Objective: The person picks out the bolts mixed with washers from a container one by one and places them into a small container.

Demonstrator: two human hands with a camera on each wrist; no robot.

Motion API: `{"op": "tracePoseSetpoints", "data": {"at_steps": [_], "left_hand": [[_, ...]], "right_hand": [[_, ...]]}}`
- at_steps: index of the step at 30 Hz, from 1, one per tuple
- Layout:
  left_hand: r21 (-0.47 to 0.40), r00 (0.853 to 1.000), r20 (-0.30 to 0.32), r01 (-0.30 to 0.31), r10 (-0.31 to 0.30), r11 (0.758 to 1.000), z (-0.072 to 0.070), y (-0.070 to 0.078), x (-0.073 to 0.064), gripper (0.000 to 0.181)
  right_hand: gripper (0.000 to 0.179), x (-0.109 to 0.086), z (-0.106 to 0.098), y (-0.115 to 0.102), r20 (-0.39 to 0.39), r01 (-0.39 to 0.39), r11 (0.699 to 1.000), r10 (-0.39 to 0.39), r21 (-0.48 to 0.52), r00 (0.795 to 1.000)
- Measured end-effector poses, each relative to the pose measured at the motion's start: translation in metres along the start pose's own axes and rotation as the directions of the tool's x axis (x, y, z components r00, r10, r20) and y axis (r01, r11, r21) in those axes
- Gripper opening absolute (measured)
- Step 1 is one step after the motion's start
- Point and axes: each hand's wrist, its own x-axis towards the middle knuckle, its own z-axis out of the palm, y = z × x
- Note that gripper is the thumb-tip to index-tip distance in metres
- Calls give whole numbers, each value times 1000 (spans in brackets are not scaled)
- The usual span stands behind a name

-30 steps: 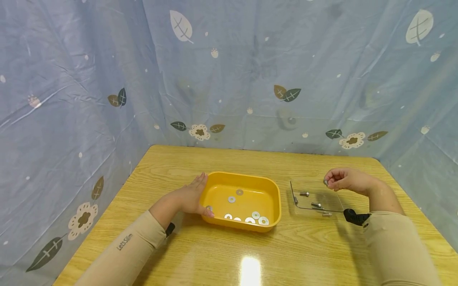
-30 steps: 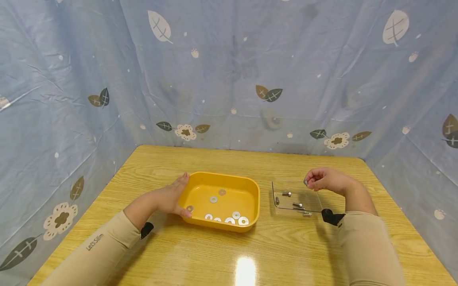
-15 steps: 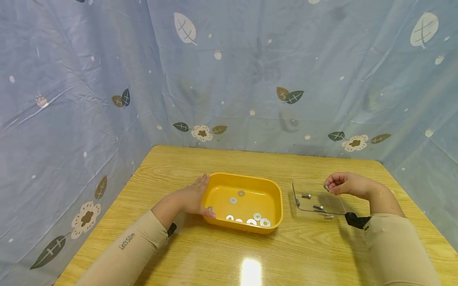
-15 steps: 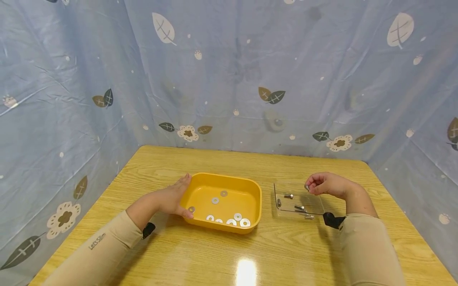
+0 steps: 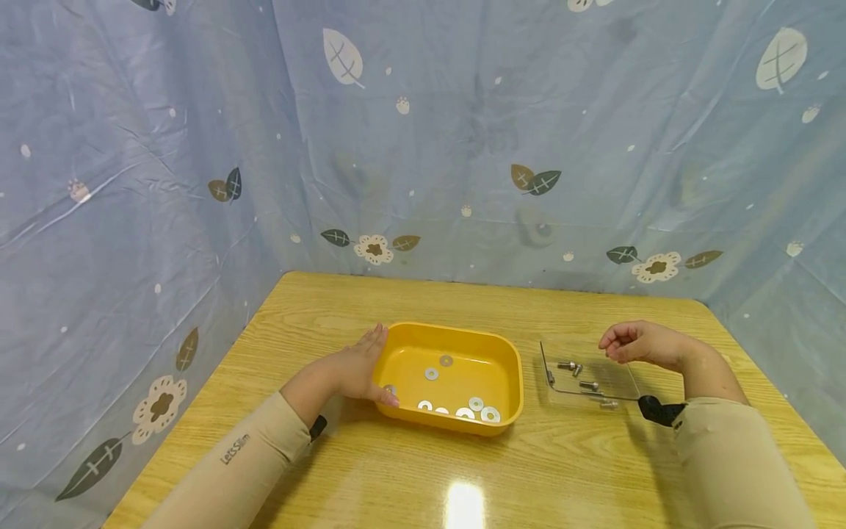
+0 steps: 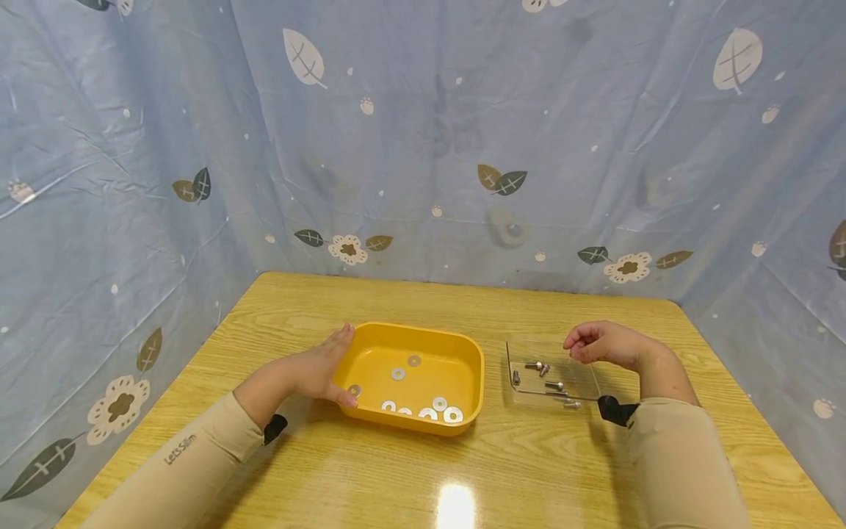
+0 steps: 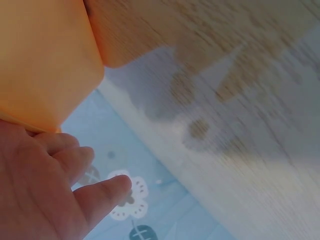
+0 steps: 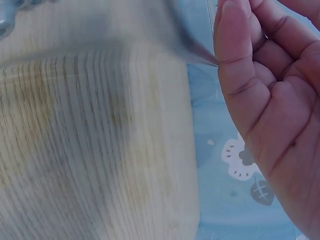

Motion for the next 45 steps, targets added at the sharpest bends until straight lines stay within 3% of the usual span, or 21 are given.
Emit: {"op": "tracePoseSetpoints", "data": {"at_steps": [5,10,19,32,45], "left_hand": [[2,1000,0,-4,4,1000,1,0,0,132],[2,1000,-4,-6,6,1000,0,-1,1,132],[5,1000,-5,-6,6,1000,1,-2,1,132],[5,1000,-6,1,-1,1000,4,-4,4,133],[22,1000,-7,0,0,1000,1,-2,5,129]], "right_hand": [[28,1,1,-12,-1,-32,999,32,-12,999],[27,10,-1,-37,-42,-47,996,44,-75,998],[30,49,10,-97,-106,4,987,-22,-162,994],[17,131,75,-159,66,211,948,-201,-239,977],[14,192,139,-172,102,373,882,-359,-287,928]]}}
